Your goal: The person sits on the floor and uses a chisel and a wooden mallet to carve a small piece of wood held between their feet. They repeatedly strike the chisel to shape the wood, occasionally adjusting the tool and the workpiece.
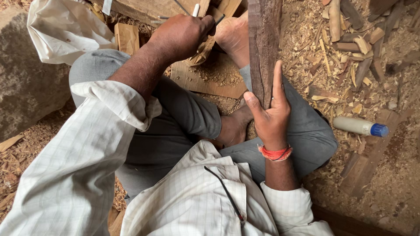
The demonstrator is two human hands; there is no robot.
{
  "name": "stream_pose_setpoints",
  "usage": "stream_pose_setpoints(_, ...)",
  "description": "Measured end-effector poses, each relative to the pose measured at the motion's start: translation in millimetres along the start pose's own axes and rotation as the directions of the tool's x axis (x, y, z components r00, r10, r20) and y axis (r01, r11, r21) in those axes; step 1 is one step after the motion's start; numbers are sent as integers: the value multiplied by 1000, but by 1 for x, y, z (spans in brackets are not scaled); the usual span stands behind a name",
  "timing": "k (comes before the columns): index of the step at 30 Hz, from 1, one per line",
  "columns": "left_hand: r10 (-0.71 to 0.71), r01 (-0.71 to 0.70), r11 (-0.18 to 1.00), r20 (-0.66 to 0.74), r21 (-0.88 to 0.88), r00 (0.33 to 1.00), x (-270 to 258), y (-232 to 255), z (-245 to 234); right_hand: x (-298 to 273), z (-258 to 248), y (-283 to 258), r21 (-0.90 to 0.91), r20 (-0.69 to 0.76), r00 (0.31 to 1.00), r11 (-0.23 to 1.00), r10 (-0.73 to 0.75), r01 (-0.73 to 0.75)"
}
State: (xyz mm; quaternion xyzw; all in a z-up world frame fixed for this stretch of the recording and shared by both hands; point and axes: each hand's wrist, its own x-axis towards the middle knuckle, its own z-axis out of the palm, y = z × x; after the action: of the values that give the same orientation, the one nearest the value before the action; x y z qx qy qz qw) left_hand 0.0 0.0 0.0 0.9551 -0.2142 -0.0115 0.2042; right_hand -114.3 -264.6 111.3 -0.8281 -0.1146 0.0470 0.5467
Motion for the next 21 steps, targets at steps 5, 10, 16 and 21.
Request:
stream_pose_setpoints(5, 8, -9, 999, -24, -40, 1000, 1, 0, 0, 1, -2, 0, -57, -4, 999, 997, -53, 52)
stream_pose_setpoints(10, -6, 5, 999, -21, -45, 1000, 1, -2, 2, 9, 0, -4, -98, -11, 997, 993, -74, 73)
stream_pose_setpoints(16, -18, 18, 998, -1, -67, 1000, 4, -3, 4, 44, -12, -16, -548, 246, 964, 835, 100, 53)
stream_pose_setpoints(21, -45, 40, 994, -44, -101, 998, 0, -6, 5, 51, -8, -27, -503, 166, 961, 819, -222, 276)
